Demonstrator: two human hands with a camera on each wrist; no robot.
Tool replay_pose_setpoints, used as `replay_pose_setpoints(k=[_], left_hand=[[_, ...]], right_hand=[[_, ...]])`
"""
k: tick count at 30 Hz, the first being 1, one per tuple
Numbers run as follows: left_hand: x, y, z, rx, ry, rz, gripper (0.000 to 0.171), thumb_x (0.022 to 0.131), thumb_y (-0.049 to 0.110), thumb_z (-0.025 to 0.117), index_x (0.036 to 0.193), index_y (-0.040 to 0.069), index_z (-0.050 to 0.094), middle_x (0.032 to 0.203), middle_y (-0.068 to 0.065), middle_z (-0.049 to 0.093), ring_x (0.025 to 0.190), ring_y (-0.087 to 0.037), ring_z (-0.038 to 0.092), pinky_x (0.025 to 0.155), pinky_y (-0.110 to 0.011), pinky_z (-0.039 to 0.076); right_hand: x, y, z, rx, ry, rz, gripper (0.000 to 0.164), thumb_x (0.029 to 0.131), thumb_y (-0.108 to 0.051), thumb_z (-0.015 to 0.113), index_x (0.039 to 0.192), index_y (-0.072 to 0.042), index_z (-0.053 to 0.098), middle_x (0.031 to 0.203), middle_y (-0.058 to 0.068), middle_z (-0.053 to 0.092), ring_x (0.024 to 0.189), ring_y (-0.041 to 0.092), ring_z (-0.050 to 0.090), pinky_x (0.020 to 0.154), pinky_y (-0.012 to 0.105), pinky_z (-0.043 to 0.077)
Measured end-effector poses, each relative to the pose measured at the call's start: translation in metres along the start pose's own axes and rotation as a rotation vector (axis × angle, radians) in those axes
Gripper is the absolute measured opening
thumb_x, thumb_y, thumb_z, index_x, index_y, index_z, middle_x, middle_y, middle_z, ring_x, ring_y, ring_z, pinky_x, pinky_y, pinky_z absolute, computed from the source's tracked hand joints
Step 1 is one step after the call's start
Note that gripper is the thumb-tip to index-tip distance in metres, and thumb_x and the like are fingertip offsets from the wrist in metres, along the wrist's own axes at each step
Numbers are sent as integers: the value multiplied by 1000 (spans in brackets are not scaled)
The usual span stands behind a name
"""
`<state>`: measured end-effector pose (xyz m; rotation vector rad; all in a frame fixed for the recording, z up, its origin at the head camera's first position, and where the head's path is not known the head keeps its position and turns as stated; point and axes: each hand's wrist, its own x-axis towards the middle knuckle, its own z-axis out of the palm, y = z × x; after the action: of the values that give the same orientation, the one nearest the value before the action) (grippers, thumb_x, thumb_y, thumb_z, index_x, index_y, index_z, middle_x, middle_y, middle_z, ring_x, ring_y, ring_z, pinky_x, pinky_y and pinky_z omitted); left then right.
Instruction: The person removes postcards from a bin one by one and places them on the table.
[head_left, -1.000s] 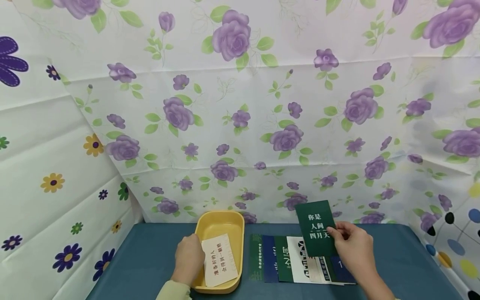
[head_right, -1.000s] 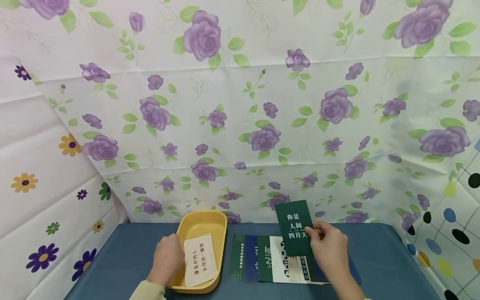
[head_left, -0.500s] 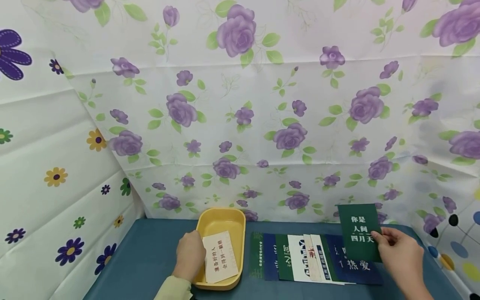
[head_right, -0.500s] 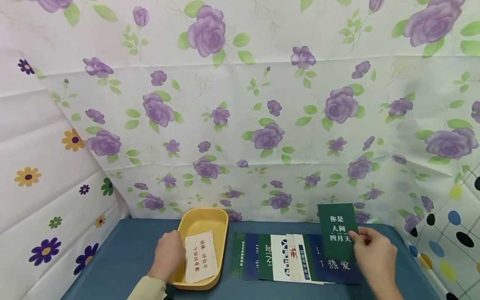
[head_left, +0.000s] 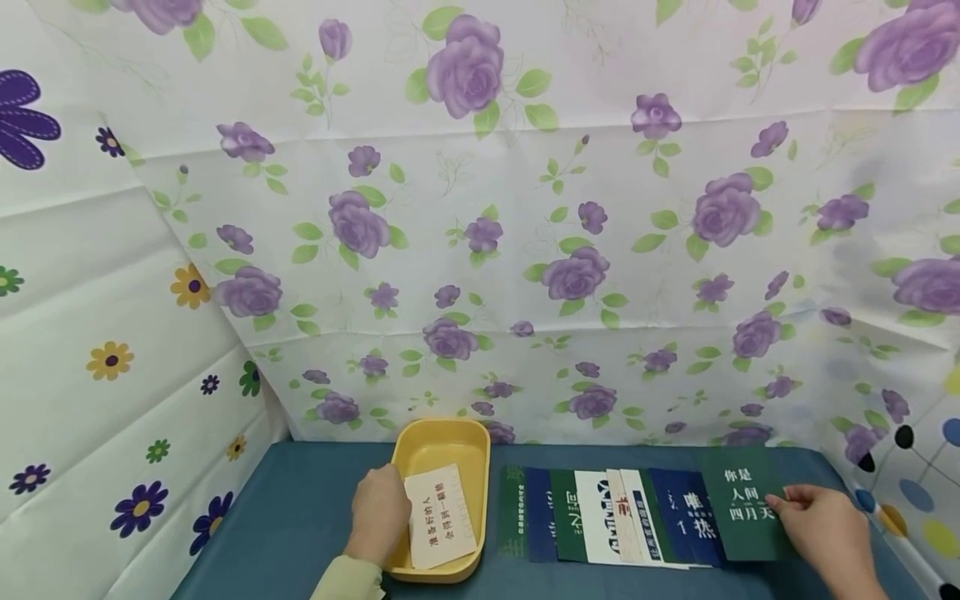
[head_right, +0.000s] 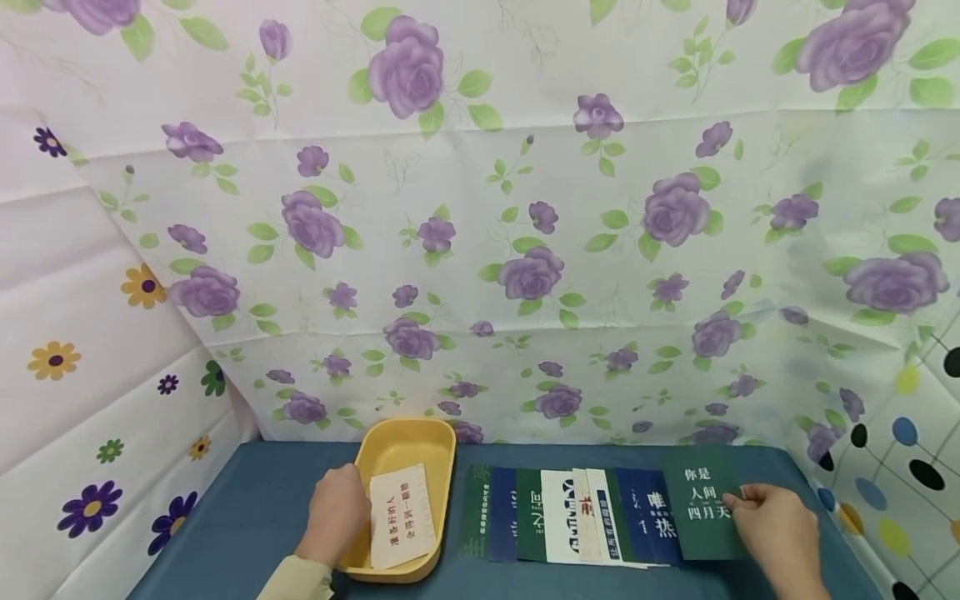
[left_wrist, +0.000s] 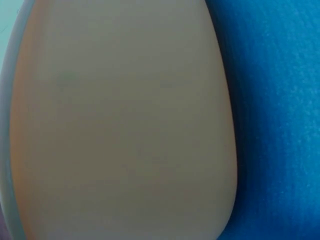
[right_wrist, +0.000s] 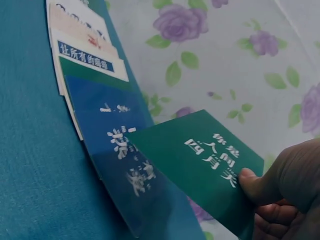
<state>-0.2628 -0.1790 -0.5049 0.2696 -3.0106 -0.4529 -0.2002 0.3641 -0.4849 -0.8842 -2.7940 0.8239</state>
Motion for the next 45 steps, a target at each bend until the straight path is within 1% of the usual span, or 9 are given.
replay_pose_setpoints(k=[9,21,25,27,29,32,34,38,45], left_hand=[[0,0,0,0,-8,-8,12,79,2,67,89,-4,65,74,-15,66,66,-27,66,53,-39,52],[-3,2,-2,-7,-29,-22,13,79,1,67,90,-5,64,75,-16,66,66,-27,66,54,-39,53],[-2,1,-1,-13,-13,-19,12,81,2,66,91,-5,65,76,-16,66,67,-27,66,53,-39,52],[-1,1,0,-13,-9,-20,12,82,3,65,92,-4,65,77,-16,66,67,-27,66,53,-39,52],[-1,1,1,-12,-14,-20,12,82,3,65,92,-4,64,77,-16,66,67,-28,66,53,-39,52],[-1,1,1,-9,-22,-26,13,82,3,65,92,-4,64,77,-16,66,68,-28,66,54,-39,52],[-1,1,1,-9,-24,-24,13,82,3,65,92,-4,64,77,-16,66,68,-28,66,53,-40,52],[0,1,0,-10,-19,-22,12,82,3,65,92,-4,64,77,-16,66,68,-28,66,53,-39,52],[0,0,1,-8,-12,-10,13,80,2,66,91,-4,64,76,-16,66,68,-29,67,53,-39,52]], right_hand=[[13,9,12,-57,-103,3,51,80,-35,70,110,7,64,107,27,64,93,43,56,67,50,45],[24,17,27,-73,-144,-16,38,78,-35,72,89,1,69,91,23,66,76,35,60,56,38,44],[23,18,33,-76,-144,-6,32,82,-32,70,60,-13,54,55,2,46,56,19,44,54,33,35],[21,19,36,-82,-146,-10,41,83,-30,68,55,-19,40,52,-6,28,53,14,29,53,32,28],[20,20,38,-94,-136,-17,43,83,-30,67,54,-20,37,52,-7,24,53,13,24,52,32,27],[21,22,41,-125,-141,-27,43,83,-31,68,54,-19,38,51,-7,26,52,13,28,53,32,28],[22,22,42,-147,-140,-31,36,81,-33,70,57,-13,52,53,-1,43,54,17,42,54,35,35],[25,22,43,-181,-143,-35,37,78,-38,72,83,-1,70,80,17,67,69,30,60,61,44,45],[26,22,47,-204,-129,-8,43,76,-38,73,95,0,71,93,21,68,74,34,61,63,47,46]])
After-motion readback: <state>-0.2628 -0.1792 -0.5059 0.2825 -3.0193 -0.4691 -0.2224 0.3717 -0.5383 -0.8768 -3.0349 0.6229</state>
